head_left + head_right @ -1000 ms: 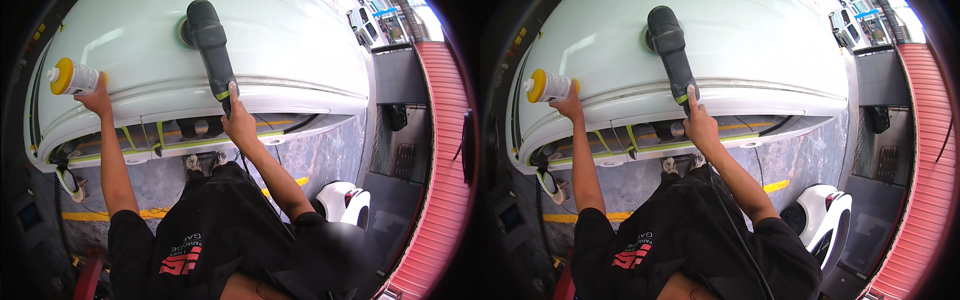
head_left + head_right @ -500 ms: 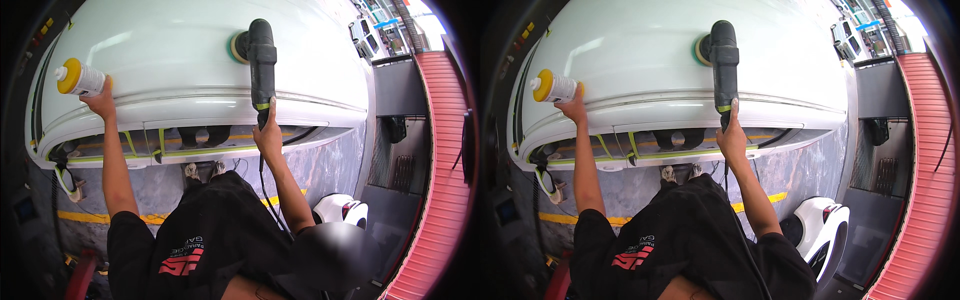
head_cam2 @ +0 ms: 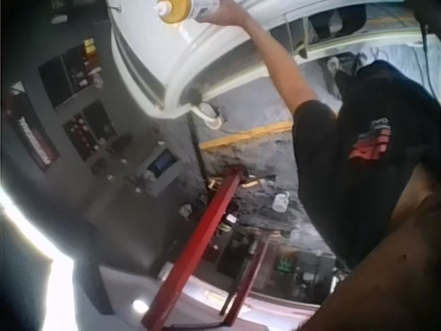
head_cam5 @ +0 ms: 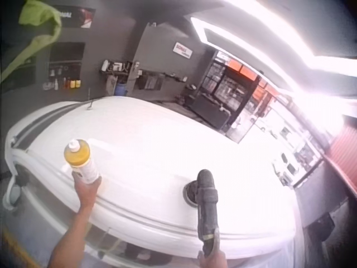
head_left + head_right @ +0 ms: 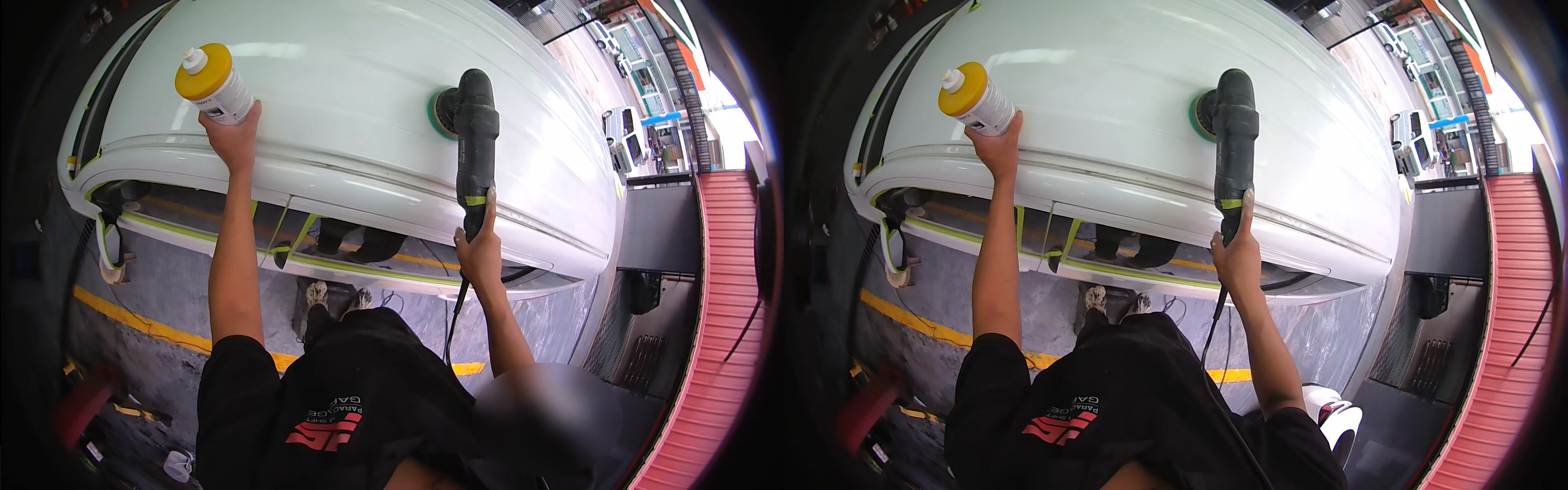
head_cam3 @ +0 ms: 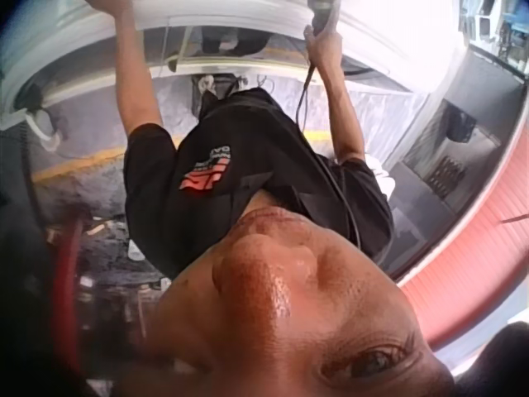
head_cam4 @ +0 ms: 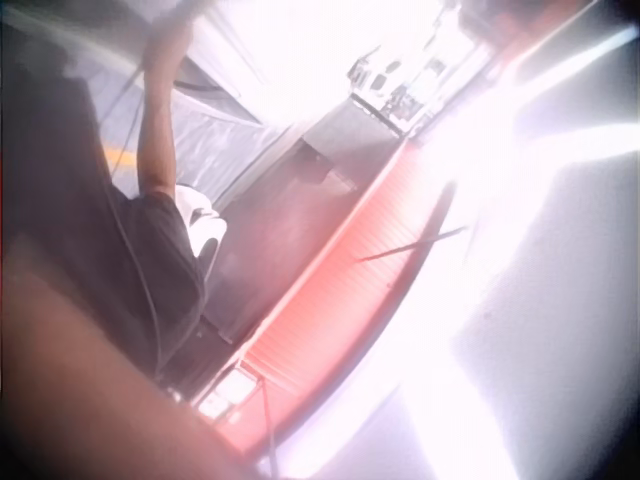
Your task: The person uses a dual-action polisher to buff the hood of a white car. They repeatedly apply polishing compound from a yellow bottle and move the polisher across the hood surface in overlapping passes.
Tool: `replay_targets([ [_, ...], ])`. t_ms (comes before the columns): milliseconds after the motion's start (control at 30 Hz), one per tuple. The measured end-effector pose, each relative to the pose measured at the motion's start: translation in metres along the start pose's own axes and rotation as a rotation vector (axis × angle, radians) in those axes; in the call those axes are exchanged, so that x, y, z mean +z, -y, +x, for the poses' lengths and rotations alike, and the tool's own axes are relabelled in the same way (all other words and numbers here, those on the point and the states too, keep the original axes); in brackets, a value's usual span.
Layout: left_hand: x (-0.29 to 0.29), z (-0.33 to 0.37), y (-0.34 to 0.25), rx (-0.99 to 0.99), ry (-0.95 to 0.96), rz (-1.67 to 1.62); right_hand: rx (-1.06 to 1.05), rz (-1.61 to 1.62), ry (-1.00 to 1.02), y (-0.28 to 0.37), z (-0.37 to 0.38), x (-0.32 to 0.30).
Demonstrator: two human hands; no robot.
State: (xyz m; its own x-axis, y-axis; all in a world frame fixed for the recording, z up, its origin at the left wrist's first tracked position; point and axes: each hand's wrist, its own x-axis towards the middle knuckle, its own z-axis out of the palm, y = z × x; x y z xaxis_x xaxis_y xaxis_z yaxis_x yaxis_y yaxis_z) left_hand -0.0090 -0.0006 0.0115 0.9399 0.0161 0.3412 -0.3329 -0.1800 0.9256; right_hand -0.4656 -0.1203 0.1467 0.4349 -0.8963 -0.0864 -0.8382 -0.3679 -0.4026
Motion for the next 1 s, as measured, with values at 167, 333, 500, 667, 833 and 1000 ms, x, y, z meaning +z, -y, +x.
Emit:
replay_targets([
  [167, 0.000, -0.003, -0.004, 0.013, -0.020, -0.042, -0.184, 0.070, 0.117, 0.041, 0.021, 0.013],
  [333, -0.006, -0.004, -0.006, -0.009, -0.015, -0.067, -0.367, -0.048, 0.098, 0.108, 0.078, 0.025],
  [500, -0.001, -0.005, -0.008, -0.027, 0.005, -0.114, -0.449, -0.029, 0.089, 0.170, 0.167, 0.045],
  [667, 0.000, -0.005, -0.003, 0.009, -0.024, -0.034, -0.453, -0.025, 0.178, 0.200, 0.183, 0.035],
  [833, -0.004, -0.001, -0.003, -0.053, -0.027, -0.053, -0.554, -0.152, 0.206, 0.158, 0.146, 0.021],
  [1000, -0.003, -0.003, -0.003, -0.025, -0.052, -0.091, -0.554, -0.173, 0.185, 0.142, 0.149, 0.018],
])
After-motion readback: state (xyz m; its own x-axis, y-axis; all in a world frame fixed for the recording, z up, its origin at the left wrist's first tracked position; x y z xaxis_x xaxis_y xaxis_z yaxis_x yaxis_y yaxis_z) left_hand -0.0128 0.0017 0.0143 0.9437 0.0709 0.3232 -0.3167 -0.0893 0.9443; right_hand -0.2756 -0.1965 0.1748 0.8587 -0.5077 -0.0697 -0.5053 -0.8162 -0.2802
